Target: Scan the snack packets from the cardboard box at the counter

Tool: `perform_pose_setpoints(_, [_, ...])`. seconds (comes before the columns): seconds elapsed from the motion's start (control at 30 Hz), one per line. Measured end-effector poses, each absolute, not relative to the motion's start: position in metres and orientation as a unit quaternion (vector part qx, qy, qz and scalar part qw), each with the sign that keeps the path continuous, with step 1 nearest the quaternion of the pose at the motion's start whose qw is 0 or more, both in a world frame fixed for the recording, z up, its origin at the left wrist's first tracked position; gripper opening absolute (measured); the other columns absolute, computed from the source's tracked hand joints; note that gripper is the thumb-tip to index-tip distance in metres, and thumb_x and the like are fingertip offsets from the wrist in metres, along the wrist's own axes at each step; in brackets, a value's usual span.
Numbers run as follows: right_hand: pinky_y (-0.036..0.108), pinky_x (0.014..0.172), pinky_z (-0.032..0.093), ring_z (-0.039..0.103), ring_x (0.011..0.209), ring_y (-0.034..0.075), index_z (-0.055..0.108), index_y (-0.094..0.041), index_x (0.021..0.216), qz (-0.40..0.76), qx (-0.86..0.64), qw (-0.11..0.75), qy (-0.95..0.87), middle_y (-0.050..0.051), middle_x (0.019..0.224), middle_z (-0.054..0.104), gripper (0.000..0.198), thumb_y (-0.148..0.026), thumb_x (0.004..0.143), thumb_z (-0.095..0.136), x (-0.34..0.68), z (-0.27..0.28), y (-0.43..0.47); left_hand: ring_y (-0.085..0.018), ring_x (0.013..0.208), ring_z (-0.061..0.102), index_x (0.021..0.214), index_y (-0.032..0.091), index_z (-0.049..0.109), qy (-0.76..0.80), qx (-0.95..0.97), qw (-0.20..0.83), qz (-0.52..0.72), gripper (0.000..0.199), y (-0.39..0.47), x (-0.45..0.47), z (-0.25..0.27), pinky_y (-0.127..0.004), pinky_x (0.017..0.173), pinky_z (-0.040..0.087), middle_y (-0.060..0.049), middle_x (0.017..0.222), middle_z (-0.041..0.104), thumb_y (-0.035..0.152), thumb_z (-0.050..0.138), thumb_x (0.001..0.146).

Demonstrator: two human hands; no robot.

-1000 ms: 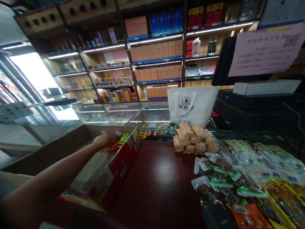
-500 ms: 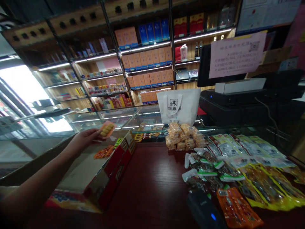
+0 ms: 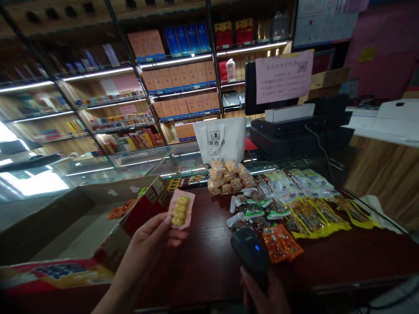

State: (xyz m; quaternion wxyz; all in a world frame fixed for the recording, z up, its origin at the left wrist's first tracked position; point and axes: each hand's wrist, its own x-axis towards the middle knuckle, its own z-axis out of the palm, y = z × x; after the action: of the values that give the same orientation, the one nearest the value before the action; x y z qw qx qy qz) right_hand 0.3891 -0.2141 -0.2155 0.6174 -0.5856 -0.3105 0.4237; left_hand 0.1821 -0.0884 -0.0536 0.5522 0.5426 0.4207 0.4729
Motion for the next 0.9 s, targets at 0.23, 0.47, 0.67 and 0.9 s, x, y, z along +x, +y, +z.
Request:
perform_pose_setpoints(0.23, [0.021, 0.046, 0.042, 0.052, 0.043, 0.010, 0.068, -0.017, 0.079, 0.435, -0.527, 0.680, -0.267, -0.001, 0.053, 0.064, 0.044, -0.060, 0.076, 0.074, 0.396, -0.171, -0.222, -0.021, 0.091, 0.076, 0.101, 0.023, 0.078, 0.369, 0.707, 0.329, 0.506, 0.020, -0.131, 0.214, -0.107, -0.027, 0.081, 0.061, -0.004, 0.102, 0.079, 0.021, 0.063, 0.089])
perform_pose_setpoints(0.47, [0.022, 0.044, 0.047, 0.057, 0.044, 0.013, 0.071, -0.016, 0.096, 0.463, -0.509, 0.704, -0.174, -0.001, 0.053, 0.068, 0.054, -0.052, 0.060, 0.089, 0.391, -0.139, -0.230, -0.017, 0.107, 0.071, 0.116, 0.026, 0.071, 0.206, 0.844, 0.159, 0.469, 0.042, -0.150, 0.218, -0.125, -0.022, 0.095, 0.055, -0.004, 0.123, 0.072, 0.001, 0.056, 0.086])
perform_pose_setpoints(0.67, [0.033, 0.068, 0.060, 0.074, 0.076, 0.026, 0.073, -0.016, 0.100, 0.436, -0.544, 0.696, -0.172, 0.007, 0.086, 0.080, 0.056, -0.045, 0.057, 0.092, 0.390, -0.150, -0.229, -0.020, 0.114, 0.068, 0.130, 0.027, 0.060, 0.275, 0.738, 0.368, 0.495, 0.041, -0.159, 0.226, -0.138, -0.029, 0.097, 0.055, -0.007, 0.124, 0.071, 0.012, 0.056, 0.092])
perform_pose_setpoints(0.9, [0.034, 0.075, 0.059, 0.073, 0.081, 0.026, 0.075, -0.019, 0.095, 0.407, -0.572, 0.647, -0.297, 0.004, 0.087, 0.080, 0.039, -0.038, 0.063, 0.088, 0.409, -0.138, -0.234, -0.024, 0.091, 0.073, 0.114, 0.019, 0.071, 0.376, 0.618, 0.579, 0.375, 0.040, -0.151, 0.230, -0.113, -0.028, 0.073, 0.060, -0.011, 0.116, 0.073, 0.046, 0.067, 0.085])
